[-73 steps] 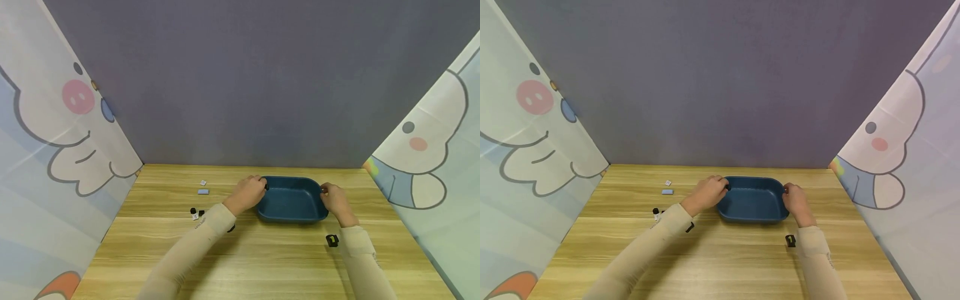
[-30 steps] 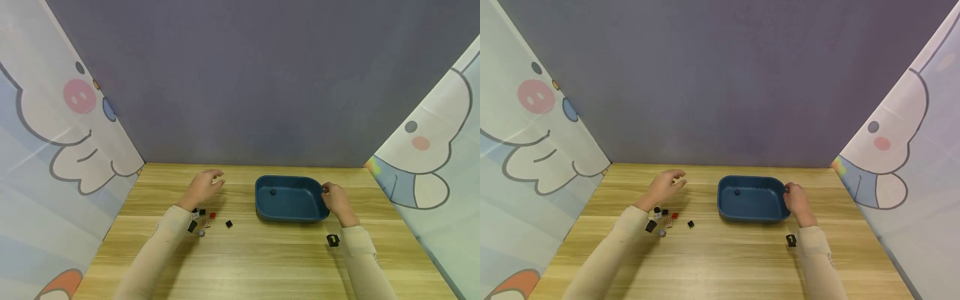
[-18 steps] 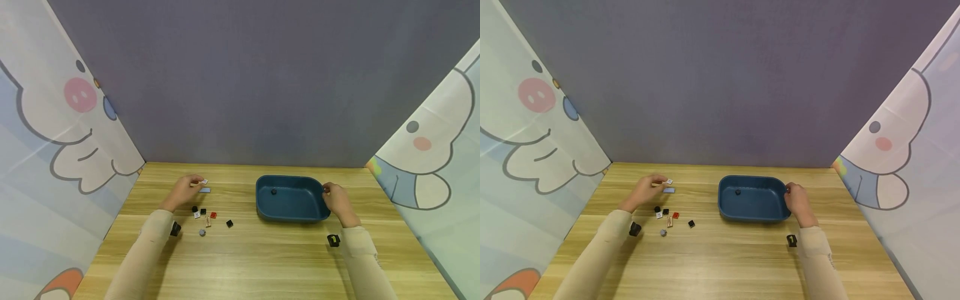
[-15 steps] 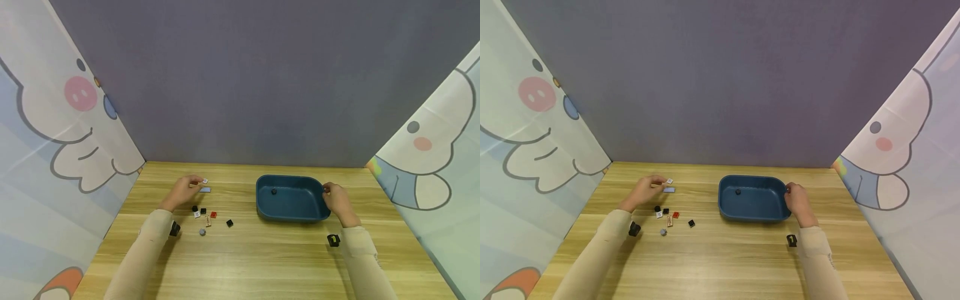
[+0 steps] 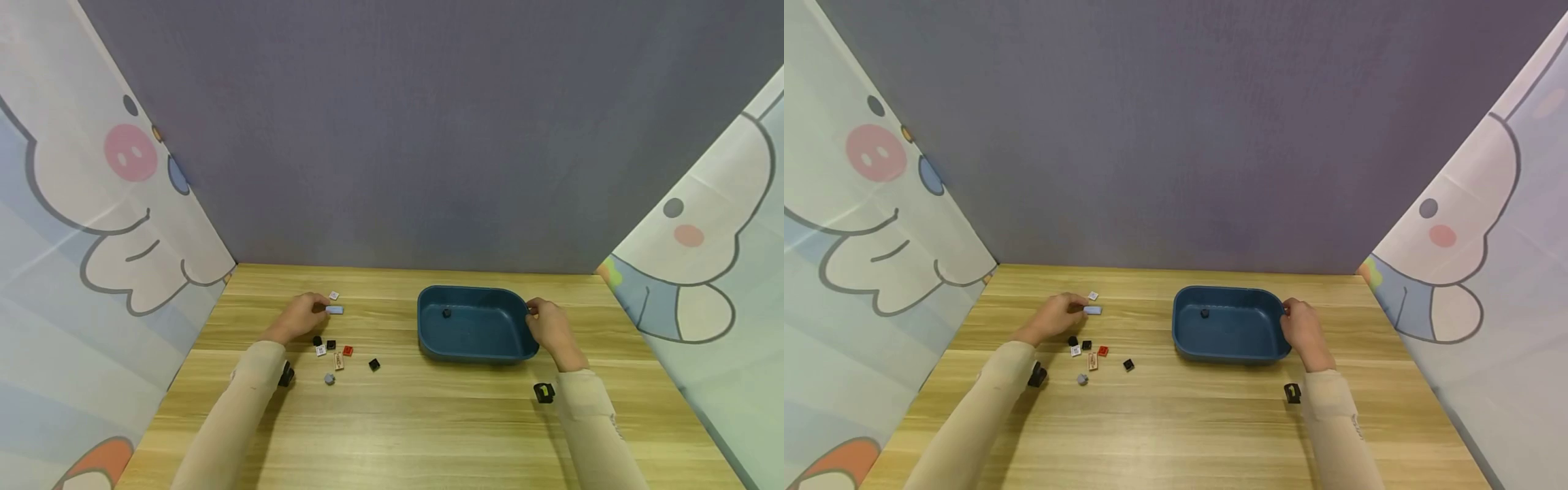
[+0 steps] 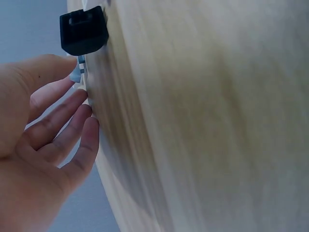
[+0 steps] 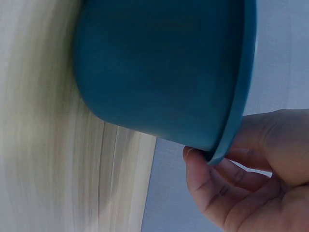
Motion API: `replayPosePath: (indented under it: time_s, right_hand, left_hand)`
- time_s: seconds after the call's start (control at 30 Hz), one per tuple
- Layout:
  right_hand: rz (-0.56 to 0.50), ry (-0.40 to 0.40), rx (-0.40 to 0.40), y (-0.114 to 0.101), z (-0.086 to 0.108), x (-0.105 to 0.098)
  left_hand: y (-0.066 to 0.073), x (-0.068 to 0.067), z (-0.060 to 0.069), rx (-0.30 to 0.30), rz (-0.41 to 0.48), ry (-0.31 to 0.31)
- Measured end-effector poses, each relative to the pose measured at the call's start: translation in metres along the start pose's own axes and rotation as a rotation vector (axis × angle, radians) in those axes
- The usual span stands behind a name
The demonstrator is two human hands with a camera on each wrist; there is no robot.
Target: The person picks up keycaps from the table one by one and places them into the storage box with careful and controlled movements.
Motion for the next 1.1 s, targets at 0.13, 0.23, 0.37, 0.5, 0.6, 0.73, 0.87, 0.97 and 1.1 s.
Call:
replayPosePath:
  time_s: [0.13, 0.23, 0.37, 0.5, 0.6, 0.73, 0.87, 0.97, 1.1]
  right_hand:
    - [0.004, -0.003, 0.002, -0.001, -0.001, -0.001]
    - [0.004, -0.007, 0.003, -0.001, -0.001, 0.000]
    - [0.008, -0.013, 0.004, -0.001, 0.000, 0.001]
    - [0.011, -0.016, 0.006, 0.000, -0.001, 0.003]
    - [0.010, -0.010, 0.004, 0.001, -0.001, 0.004]
    - [0.005, 0.001, 0.002, 0.002, -0.001, 0.003]
    - [-0.006, 0.009, 0.004, 0.004, -0.001, 0.003]
    - [-0.010, 0.010, 0.008, 0.004, -0.001, 0.003]
    - [-0.008, 0.007, 0.007, 0.003, -0.001, 0.002]
  left_hand:
    - [0.001, 0.000, -0.001, 0.013, -0.024, -0.004]
    - [0.002, 0.001, -0.003, 0.022, -0.053, -0.011]
    - [0.002, 0.002, -0.003, 0.026, -0.089, -0.013]
    - [0.001, 0.003, -0.002, 0.031, -0.096, -0.012]
    - [0.000, 0.003, -0.002, 0.040, -0.098, -0.005]
    - [0.006, 0.002, -0.002, 0.087, -0.105, 0.021]
    - [0.025, -0.003, -0.006, 0.145, -0.095, 0.055]
    - [0.044, -0.006, -0.013, 0.183, -0.095, 0.067]
    - [0.071, -0.007, -0.023, 0.242, -0.112, 0.072]
Point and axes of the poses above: each hand's wrist, its own z-axis away from the middle knuckle, its own x-axis out of the palm, y = z × x, the point moved 8 cm from there along -z, towards the middle knuckle, and after that the axes turned 15 degrees about x, right-handed, at the moved point
